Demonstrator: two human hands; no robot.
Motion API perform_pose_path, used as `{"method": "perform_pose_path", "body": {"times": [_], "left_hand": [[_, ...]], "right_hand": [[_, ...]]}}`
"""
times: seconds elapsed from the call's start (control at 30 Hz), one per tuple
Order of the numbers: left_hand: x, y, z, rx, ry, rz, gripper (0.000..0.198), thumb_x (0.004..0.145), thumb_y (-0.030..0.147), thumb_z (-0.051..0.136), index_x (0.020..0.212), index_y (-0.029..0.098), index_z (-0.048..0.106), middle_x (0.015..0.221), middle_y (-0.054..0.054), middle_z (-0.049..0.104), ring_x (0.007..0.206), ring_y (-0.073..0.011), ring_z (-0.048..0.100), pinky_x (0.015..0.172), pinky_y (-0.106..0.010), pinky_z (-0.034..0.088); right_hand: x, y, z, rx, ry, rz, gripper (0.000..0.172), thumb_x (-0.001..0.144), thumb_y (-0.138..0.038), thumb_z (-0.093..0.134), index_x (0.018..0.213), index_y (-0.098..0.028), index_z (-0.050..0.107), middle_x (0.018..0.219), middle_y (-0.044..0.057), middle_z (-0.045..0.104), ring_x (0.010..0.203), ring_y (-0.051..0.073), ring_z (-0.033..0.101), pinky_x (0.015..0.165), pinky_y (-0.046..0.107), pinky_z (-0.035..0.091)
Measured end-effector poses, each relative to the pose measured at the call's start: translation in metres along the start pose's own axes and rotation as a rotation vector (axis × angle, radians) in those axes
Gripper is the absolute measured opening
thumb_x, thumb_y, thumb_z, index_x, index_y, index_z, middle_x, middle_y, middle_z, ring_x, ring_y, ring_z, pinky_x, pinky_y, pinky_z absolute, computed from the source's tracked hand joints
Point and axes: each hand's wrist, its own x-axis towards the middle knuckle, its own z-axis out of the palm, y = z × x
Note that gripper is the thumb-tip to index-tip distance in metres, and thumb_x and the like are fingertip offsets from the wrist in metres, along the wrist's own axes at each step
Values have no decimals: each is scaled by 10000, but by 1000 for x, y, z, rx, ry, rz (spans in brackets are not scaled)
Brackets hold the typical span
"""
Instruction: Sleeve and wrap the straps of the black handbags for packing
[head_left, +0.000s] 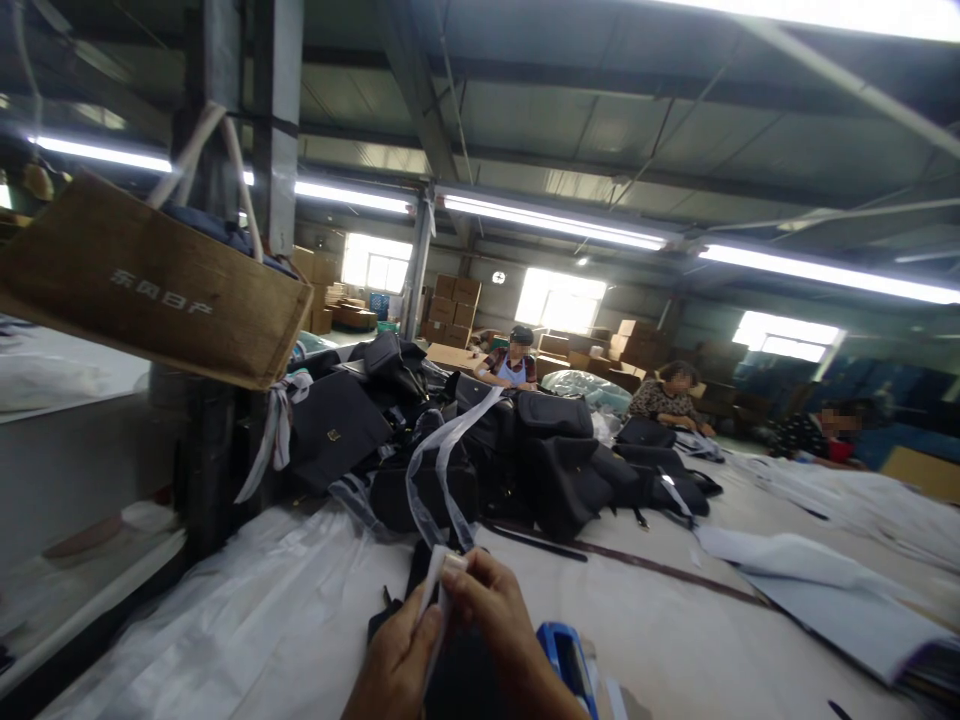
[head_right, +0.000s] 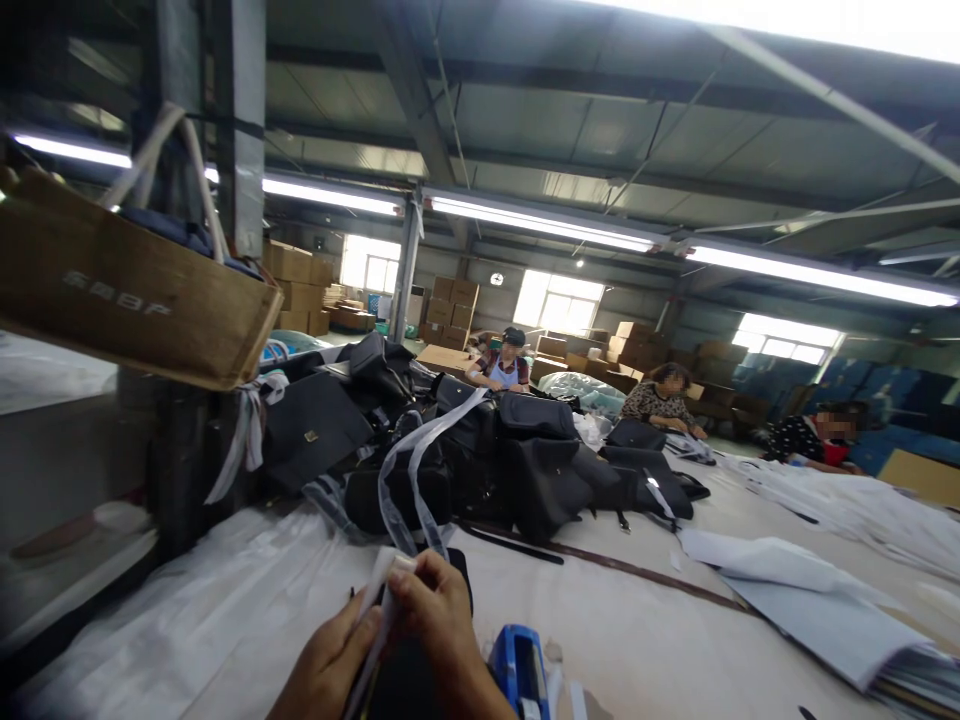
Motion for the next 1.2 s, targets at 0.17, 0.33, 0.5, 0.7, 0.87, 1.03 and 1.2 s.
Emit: {"method": "perform_pose_path", "body": {"times": [0.17,0.33,0.5,0.7,0.87,1.03,1.2], "left_hand": [[4,-4,13,64,121,39,457,889,485,510,1201,184,655,1151,-91,715,1133,-280,615,910,-307,507],[7,3,15,130,174,6,404,901,475,498,1105,190,699,862,-32,746,806,-226,677,729,-264,511],[7,5,11,78,150,-63,398,869,497,541,1040,188,725,790,-6,738,774,-224,672,680,-248,496],[9,2,20,8,200,-51,429,821,500,610,1118,204,700,973,-33,764,919,-249,691,763,-262,538],[5,-6,25,151,279,69,342,826,463,626,1105,272,679,1051,-27,763,964,-238,710,785,-252,552],[3,-15,23,465,184,339,178,920,321,530,1010,271,675,906,-20,758,811,-188,720,682,-208,529],[8,-20,20,554,45,544,256,955,175,440,1118,231,628,887,-52,707,815,-163,697,703,-198,531]], "right_hand": [[0,0,6,-64,105,-19,411,710,-497,727,639,-177,479,498,-68,454,450,72,398,429,189,298],[-2,5,3,-32,90,-19,427,738,-534,701,652,-175,486,467,-59,466,429,79,419,419,194,318],[-4,-1,-12,31,-50,-39,493,732,-554,715,977,-141,602,649,-26,578,483,103,524,452,219,432],[-4,-4,-21,-103,-14,-92,360,806,-487,659,779,-135,586,557,-43,542,410,75,485,397,184,356],[1,2,-19,46,52,-16,276,726,-405,667,731,-153,555,498,-52,541,359,71,439,348,182,338],[3,7,-19,196,162,167,253,566,-298,659,750,-172,539,387,-92,472,307,72,368,322,199,363],[-3,10,-25,223,117,156,371,601,-406,724,800,-172,517,419,-56,549,332,102,468,382,218,413]]}}
